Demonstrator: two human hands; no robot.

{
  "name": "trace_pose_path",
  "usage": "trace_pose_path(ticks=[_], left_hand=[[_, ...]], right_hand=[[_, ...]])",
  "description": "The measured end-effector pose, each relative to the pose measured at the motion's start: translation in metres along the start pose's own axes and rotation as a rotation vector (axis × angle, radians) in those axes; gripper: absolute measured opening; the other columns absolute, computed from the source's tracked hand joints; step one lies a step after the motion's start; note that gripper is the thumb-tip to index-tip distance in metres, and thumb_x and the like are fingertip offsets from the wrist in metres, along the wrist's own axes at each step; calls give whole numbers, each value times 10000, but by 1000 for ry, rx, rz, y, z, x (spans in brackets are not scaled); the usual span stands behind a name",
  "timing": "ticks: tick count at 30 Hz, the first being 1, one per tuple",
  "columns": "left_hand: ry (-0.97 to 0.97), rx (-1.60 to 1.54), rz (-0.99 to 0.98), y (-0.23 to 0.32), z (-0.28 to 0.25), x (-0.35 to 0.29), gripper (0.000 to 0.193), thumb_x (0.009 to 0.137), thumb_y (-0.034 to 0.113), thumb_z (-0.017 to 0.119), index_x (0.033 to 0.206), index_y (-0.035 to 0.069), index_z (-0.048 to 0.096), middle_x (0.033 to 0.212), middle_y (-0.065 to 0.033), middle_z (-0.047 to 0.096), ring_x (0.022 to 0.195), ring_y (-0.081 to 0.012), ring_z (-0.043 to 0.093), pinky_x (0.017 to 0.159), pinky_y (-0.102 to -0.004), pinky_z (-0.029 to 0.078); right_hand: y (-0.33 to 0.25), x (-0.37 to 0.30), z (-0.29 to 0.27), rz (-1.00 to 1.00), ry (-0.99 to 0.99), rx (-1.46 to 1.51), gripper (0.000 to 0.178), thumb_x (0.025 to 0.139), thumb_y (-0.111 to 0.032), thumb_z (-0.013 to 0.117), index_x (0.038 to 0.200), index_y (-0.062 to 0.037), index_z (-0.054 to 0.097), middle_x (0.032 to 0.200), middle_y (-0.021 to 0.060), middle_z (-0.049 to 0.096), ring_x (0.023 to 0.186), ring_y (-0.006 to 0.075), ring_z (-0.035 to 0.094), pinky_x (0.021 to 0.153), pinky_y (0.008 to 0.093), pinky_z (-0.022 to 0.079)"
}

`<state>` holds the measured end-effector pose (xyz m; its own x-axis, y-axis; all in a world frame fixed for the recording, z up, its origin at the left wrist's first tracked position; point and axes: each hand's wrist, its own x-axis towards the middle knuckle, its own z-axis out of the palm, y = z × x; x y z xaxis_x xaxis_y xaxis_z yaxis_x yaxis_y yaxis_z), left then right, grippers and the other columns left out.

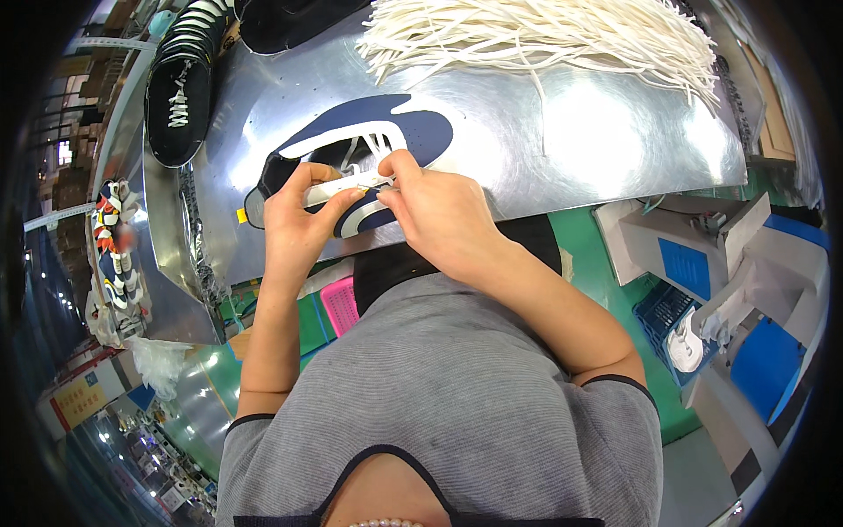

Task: The person laces two athletic shoe uppers by hand, threading white laces through the eyelets and smoothing them against the tongue before placing them on a stack.

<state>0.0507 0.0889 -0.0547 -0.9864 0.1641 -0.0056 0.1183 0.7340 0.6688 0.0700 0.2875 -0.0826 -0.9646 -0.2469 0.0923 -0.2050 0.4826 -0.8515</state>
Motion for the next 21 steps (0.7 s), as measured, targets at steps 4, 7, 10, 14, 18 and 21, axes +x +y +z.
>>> trace_pose_path(ticks=[4,7,10,14,18,21], left_hand=[[128,124,519,-9,18,-3,365,753,44,830,1037,3,605,875,-108,700,692,-206,650,606,-311,500],[200,129,688,-17,25,0,467,708,-17,832,1095,-5,571,904,-124,693,724,-278,650,626,-350,509],[243,160,622,-17,23,-1,492,731,18,839,1125,-5,546,876,-133,699,743,-262,682,648,-341,516],[311,73,502,-17,26,1,487,714,97,855,1100,10,571,847,-74,703,679,-239,651,620,-333,491],[295,72,399,-15,26,0,484,692,128,876,1060,36,575,810,-47,699,673,-224,649,611,-320,485],[280,77,364,-14,26,0,478,691,134,879,1051,40,579,812,-43,699,674,-219,650,613,-322,485]], right_hand=[[-4,6,12,9,12,-78,261,921,-158,635,1092,-17,497,664,146,642,672,355,671,612,446,516],[-10,19,11,29,-74,-201,271,912,-150,635,1085,-1,488,689,159,653,683,366,674,612,448,522],[-7,19,8,55,-72,-54,243,936,-152,613,1087,-11,485,738,176,661,707,379,671,633,465,516],[-3,6,-10,35,-62,11,242,950,-169,623,1085,-21,487,752,159,660,715,370,663,640,459,499],[-10,-4,-19,82,-76,46,223,946,-145,628,1068,-24,485,742,142,649,704,365,654,631,450,484],[-9,-3,-15,77,-60,81,217,947,-138,622,1065,-21,483,742,143,648,701,367,651,629,452,481]])
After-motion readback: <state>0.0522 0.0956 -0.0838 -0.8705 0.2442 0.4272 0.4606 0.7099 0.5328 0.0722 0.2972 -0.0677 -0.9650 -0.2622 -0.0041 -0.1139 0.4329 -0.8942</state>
